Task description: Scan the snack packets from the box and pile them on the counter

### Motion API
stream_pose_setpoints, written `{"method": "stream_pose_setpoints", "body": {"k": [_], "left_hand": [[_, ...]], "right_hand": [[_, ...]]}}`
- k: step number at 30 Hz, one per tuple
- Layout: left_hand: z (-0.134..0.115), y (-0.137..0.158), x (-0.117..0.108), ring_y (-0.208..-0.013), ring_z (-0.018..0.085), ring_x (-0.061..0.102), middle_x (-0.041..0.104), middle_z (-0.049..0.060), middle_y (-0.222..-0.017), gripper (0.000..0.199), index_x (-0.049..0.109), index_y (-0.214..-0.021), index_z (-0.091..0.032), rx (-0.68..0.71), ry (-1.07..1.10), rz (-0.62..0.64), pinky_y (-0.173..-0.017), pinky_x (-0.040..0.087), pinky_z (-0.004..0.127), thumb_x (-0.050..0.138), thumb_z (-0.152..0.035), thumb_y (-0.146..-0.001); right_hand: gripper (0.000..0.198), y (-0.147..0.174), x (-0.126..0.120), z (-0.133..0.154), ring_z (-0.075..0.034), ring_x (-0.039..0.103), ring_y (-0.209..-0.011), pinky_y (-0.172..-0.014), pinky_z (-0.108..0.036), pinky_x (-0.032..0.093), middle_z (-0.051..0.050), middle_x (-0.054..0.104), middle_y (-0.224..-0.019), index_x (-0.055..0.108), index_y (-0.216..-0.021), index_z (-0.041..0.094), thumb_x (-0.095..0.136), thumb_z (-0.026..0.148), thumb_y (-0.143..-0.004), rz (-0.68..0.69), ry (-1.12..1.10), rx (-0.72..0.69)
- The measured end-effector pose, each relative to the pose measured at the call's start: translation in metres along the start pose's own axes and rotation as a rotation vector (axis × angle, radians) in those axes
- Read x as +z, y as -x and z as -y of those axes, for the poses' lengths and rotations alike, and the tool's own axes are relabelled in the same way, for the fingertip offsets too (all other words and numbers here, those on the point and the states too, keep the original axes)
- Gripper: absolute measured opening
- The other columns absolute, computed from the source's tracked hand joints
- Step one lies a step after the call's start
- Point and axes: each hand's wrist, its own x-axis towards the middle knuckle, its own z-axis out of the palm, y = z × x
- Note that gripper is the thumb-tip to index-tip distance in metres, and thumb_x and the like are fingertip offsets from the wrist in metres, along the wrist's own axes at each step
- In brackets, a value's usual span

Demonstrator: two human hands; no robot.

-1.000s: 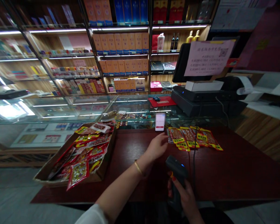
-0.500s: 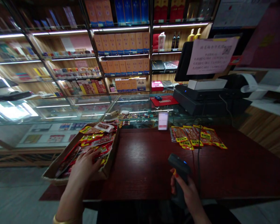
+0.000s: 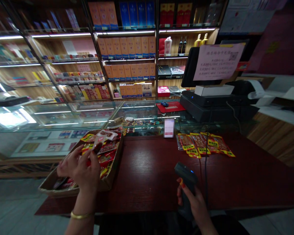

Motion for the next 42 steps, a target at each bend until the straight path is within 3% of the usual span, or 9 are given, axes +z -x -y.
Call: {"method": "stream_pose_setpoints", "body": {"k": [3, 5, 11, 14, 16, 19, 25, 35, 42], "left_hand": [[-0.029, 0.011, 0.001, -0.116, 0.030, 0.067, 0.074, 0.015, -0.116, 0.019, 0.068, -0.107, -0.017, 0.065, 0.142, -0.353, -0.108, 0.046, 0.051, 0.056, -0.030, -0.099], [-0.054, 0.025, 0.005, -0.102, 0.025, 0.071, 0.076, 0.010, -0.107, 0.020, 0.068, -0.110, -0.019, 0.013, 0.274, -0.307, -0.097, 0.053, 0.043, 0.055, -0.031, -0.100], [-0.126, 0.072, 0.060, -0.082, 0.017, 0.064, 0.067, 0.003, -0.090, 0.032, 0.064, -0.102, -0.021, -0.566, 0.831, 0.567, -0.072, 0.051, 0.026, 0.050, -0.049, -0.100], [-0.136, 0.085, 0.093, -0.054, 0.010, 0.045, 0.051, -0.004, -0.071, 0.051, 0.059, -0.100, -0.019, -0.956, 1.084, 0.989, -0.046, 0.032, 0.019, 0.040, -0.066, -0.099], [-0.132, 0.089, 0.105, -0.046, 0.006, 0.035, 0.047, -0.007, -0.069, 0.046, 0.056, -0.101, -0.019, -1.038, 1.229, 1.122, -0.041, 0.019, 0.017, 0.052, -0.065, -0.094], [-0.122, 0.091, 0.106, -0.047, 0.003, 0.046, 0.058, -0.005, -0.078, 0.042, 0.054, -0.107, -0.021, -1.064, 1.397, 1.179, -0.039, 0.020, 0.013, 0.080, -0.036, -0.079], [-0.112, 0.091, 0.102, -0.088, 0.021, 0.076, 0.072, 0.017, -0.125, 0.037, 0.065, -0.123, -0.015, -1.191, 1.482, 1.285, -0.057, 0.059, 0.023, 0.067, -0.035, -0.093], [-0.104, 0.097, 0.119, -0.084, 0.023, 0.077, 0.072, 0.022, -0.128, 0.049, 0.069, -0.125, -0.009, -1.305, 1.498, 1.312, -0.057, 0.060, 0.027, 0.048, -0.047, -0.103], [-0.103, 0.103, 0.125, -0.090, 0.023, 0.074, 0.072, 0.019, -0.127, 0.054, 0.073, -0.115, -0.012, -1.149, 1.408, 1.338, -0.072, 0.059, 0.032, 0.047, -0.058, -0.100]], "right_hand": [[0.047, 0.000, 0.000, -0.001, -0.012, 0.061, -0.045, -0.045, -0.023, 0.048, 0.004, 0.069, -0.062, 0.077, -0.099, 0.019, 0.086, 0.060, -0.077, -0.001, -0.002, 0.003], [0.048, -0.002, -0.001, -0.002, -0.012, 0.061, -0.045, -0.044, -0.022, 0.047, 0.004, 0.069, -0.061, 0.076, -0.099, 0.018, 0.086, 0.060, -0.078, 0.004, 0.005, 0.006], [0.051, -0.001, 0.000, -0.003, -0.013, 0.063, -0.047, -0.047, -0.023, 0.050, 0.003, 0.070, -0.063, 0.077, -0.101, 0.019, 0.083, 0.064, -0.078, 0.010, 0.079, -0.015], [0.053, 0.006, -0.002, -0.003, -0.015, 0.064, -0.047, -0.047, -0.025, 0.051, 0.001, 0.072, -0.063, 0.079, -0.098, 0.017, 0.084, 0.066, -0.076, 0.019, 0.164, -0.024], [0.051, 0.014, -0.006, -0.005, -0.016, 0.065, -0.046, -0.048, -0.026, 0.051, -0.002, 0.072, -0.059, 0.079, -0.086, 0.016, 0.084, 0.065, -0.075, 0.024, 0.225, -0.020], [0.050, 0.025, -0.013, -0.009, -0.019, 0.067, -0.049, -0.054, -0.029, 0.052, -0.004, 0.070, -0.054, 0.074, -0.070, 0.019, 0.078, 0.067, -0.081, 0.049, 0.415, -0.037], [0.050, 0.039, -0.012, -0.010, -0.025, 0.069, -0.055, -0.059, -0.033, 0.052, -0.005, 0.071, -0.056, 0.072, -0.073, 0.024, 0.067, 0.071, -0.086, 0.058, 0.702, -0.129], [0.041, 0.050, -0.006, -0.003, -0.033, 0.070, -0.063, -0.079, -0.044, 0.056, -0.005, 0.065, -0.050, 0.069, -0.060, 0.030, 0.070, 0.065, -0.081, -0.007, 0.769, -0.234], [0.033, 0.046, -0.013, -0.007, -0.035, 0.079, -0.080, -0.076, -0.040, 0.060, -0.013, 0.084, -0.084, 0.083, -0.092, 0.025, 0.066, 0.053, -0.087, 0.212, 0.833, -0.217]]}}
